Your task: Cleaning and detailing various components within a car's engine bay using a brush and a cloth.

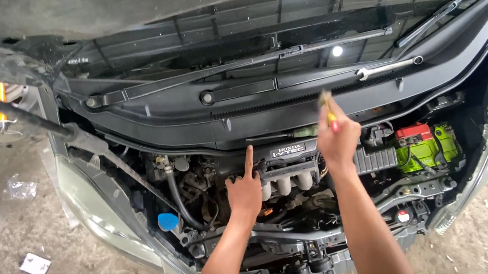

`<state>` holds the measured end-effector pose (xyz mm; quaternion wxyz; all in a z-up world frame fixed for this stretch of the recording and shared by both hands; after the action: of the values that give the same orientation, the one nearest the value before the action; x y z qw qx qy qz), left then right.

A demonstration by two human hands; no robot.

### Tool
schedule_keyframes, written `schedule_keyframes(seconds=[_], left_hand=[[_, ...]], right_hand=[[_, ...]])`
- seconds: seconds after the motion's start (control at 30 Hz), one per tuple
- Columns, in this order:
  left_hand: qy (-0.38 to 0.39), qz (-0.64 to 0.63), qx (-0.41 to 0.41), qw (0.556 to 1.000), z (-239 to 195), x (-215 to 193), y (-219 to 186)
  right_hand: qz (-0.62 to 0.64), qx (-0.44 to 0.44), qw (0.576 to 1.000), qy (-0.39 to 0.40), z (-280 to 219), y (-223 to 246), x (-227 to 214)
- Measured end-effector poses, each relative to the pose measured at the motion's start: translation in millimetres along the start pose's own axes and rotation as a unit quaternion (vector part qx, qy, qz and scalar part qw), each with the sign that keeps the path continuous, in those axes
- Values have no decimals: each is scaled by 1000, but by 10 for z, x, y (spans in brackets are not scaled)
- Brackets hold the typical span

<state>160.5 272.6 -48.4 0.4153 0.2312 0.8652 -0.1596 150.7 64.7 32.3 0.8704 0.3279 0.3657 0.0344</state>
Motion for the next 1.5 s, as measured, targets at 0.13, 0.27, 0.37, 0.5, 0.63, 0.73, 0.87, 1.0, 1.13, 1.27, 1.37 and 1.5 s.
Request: schedule_keyframes(seconds=[0.13, 0.27, 0.37, 0.5, 0.63, 0.73, 0.87, 1.0, 1.13, 1.27, 1.37, 1.5], left_hand=[[-49, -13, 30, 998, 60, 267, -7], [-116, -68, 64, 989, 327, 818, -8], [-160, -137, 52, 976, 558, 1298, -21], [-157, -385, 51, 908, 403, 1172, -8], [-128, -536, 0, 834, 2, 799, 60], [-124, -598, -38, 791, -140, 606, 155], [-144, -625, -38, 766, -288, 365, 185], [-169, -657, -22, 734, -378, 178, 131], [-189, -658, -21, 729, -474, 97, 108], [-207, -673, -55, 708, -422, 283, 211], [-231, -665, -101, 703, -501, 356, 320], [-241, -676, -130, 684, -528, 385, 394]], right_hand=[[-35, -160, 963, 215, -294, -420, 649], [24, -57, 990, 127, -89, 12, 199], [27, -88, 975, 204, -248, 75, 394], [153, -130, 966, 165, -198, 580, 137], [-27, -118, 986, 117, -300, 188, 335], [177, -72, 942, 275, -368, 187, 461], [-92, -118, 983, 106, -255, -122, 494], [190, -2, 958, 214, -286, 190, 706], [-43, -52, 997, 42, -226, -223, 745], [78, -168, 955, 233, -546, 34, 837], [134, -105, 969, 177, -494, 370, 209], [12, -153, 971, 182, -747, 180, 469]])
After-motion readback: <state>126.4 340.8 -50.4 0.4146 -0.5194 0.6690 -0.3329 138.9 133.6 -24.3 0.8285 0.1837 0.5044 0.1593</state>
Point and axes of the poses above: each hand's wrist, its own z-axis towards the middle knuckle, its own x-axis out of the palm, y = z × x, the point moved 5 cm from there along z, towards the middle knuckle, and after that the axes turned 7 degrees about y, right-handed, at the moved point
